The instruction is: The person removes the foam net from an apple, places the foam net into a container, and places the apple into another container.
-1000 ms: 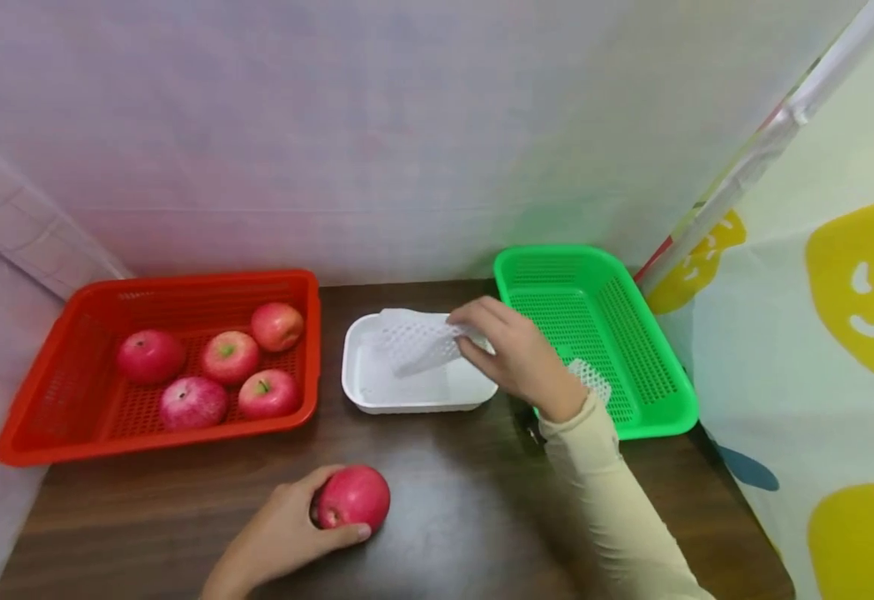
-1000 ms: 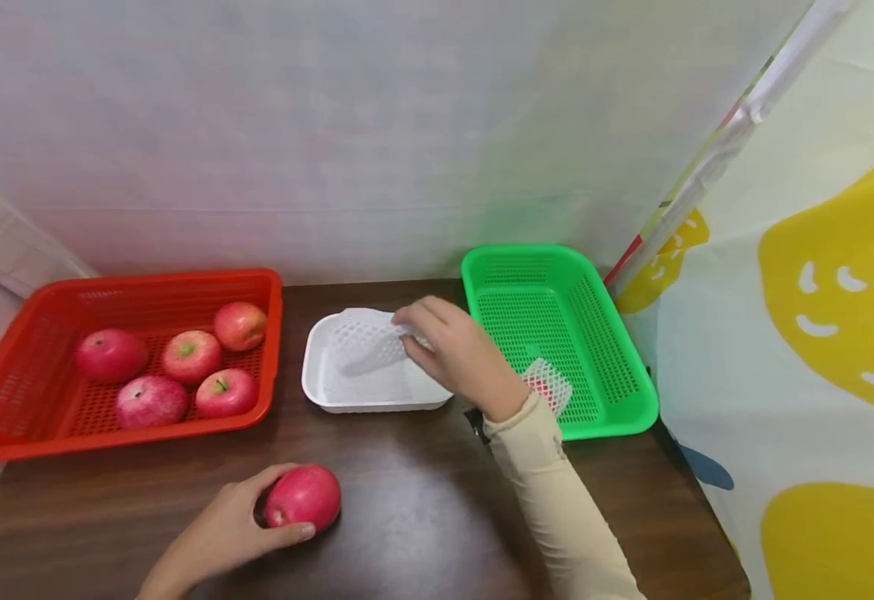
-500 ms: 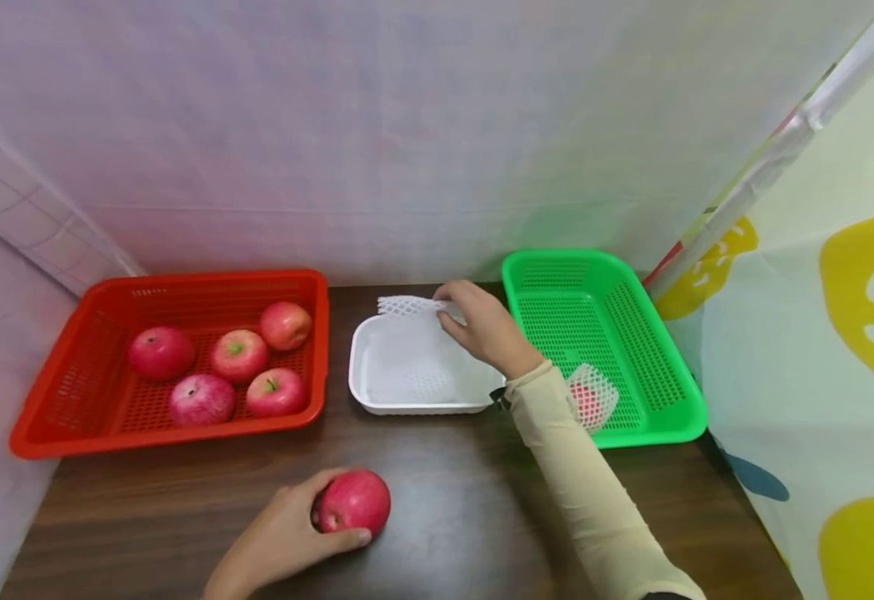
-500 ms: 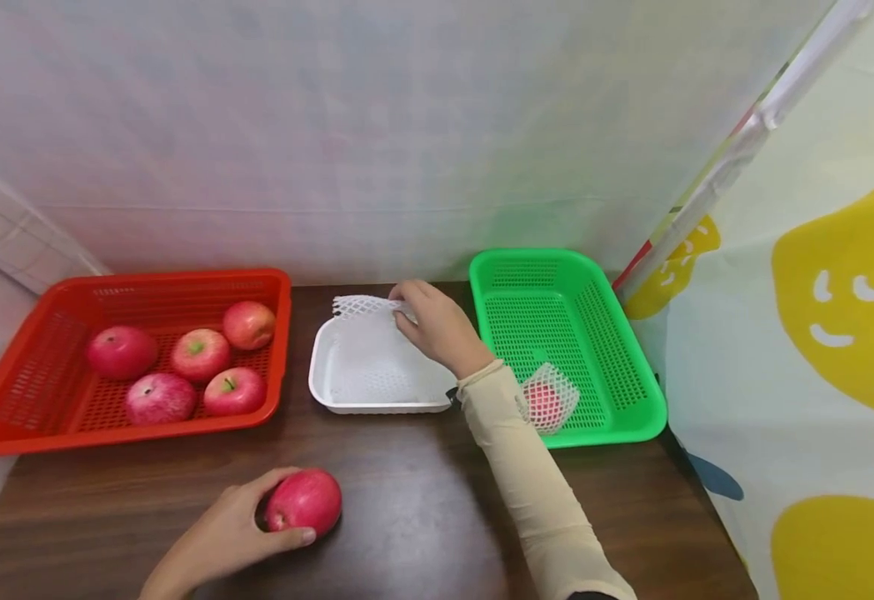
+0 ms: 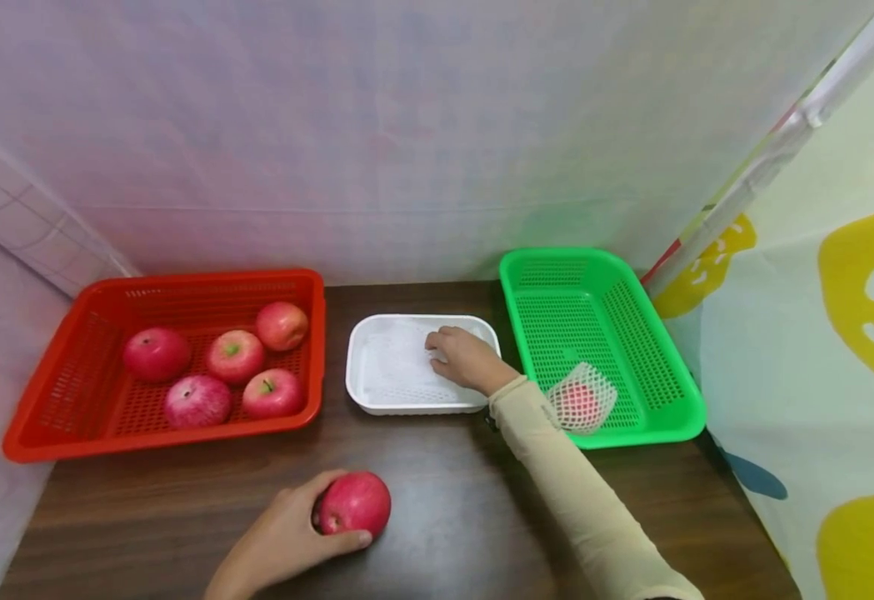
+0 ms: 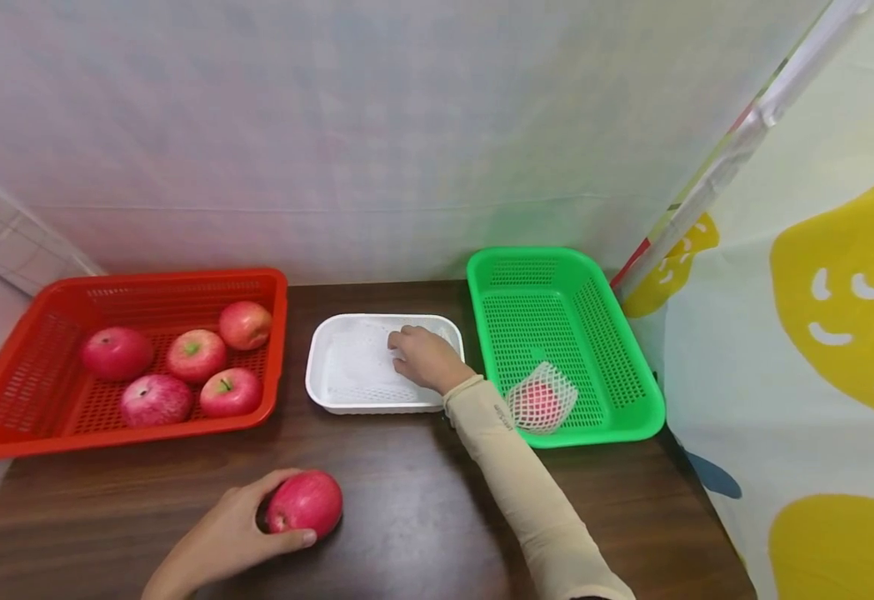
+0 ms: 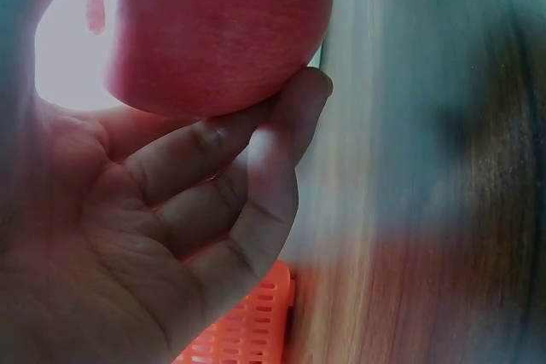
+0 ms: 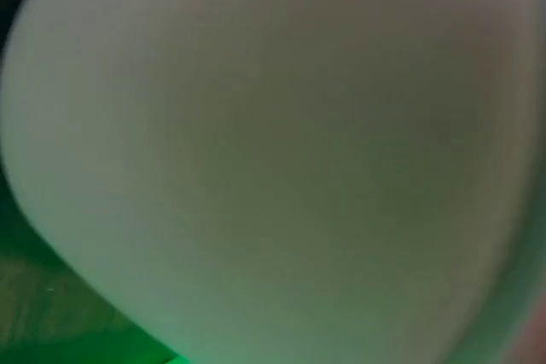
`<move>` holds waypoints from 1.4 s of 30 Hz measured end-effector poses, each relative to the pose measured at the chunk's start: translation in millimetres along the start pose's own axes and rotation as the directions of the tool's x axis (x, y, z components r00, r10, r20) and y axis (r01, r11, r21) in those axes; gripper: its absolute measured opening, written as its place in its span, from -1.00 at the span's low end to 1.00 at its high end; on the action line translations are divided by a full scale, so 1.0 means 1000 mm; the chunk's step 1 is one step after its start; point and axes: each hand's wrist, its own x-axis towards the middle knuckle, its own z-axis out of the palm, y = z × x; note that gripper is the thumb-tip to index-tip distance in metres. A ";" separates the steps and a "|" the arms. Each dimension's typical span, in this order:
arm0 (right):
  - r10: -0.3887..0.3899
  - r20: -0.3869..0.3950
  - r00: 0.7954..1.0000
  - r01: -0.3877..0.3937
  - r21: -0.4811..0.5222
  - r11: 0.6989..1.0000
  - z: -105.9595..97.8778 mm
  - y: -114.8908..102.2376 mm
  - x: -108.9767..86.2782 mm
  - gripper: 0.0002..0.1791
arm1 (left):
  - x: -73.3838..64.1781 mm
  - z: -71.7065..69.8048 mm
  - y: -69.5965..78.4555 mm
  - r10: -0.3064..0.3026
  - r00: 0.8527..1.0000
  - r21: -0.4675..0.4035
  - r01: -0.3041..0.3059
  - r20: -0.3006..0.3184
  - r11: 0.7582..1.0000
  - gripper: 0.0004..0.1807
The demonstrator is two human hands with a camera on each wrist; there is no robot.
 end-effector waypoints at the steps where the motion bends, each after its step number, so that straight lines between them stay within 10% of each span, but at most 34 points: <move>1: -0.002 0.004 1.000 0.002 -0.009 1.000 0.001 0.000 -0.001 -0.82 | 0.000 0.000 0.000 -0.006 1.000 0.000 0.006 -0.001 1.000 -0.18; 12: -0.048 -0.149 0.988 0.039 -0.063 0.997 -0.035 -0.014 -0.021 -0.66 | 0.003 0.002 -0.002 -0.020 1.000 -0.010 0.020 0.018 1.000 -0.17; 25: -0.191 -0.393 0.899 0.152 -0.129 0.980 -0.077 -0.038 -0.071 -0.57 | 0.006 0.003 -0.001 -0.009 0.999 -0.012 0.010 0.047 1.000 -0.16; 42: -0.126 -0.439 0.889 0.169 0.059 0.984 -0.039 -0.054 -0.145 -0.62 | 0.009 0.000 0.001 -0.012 0.999 -0.005 0.013 0.049 1.000 -0.16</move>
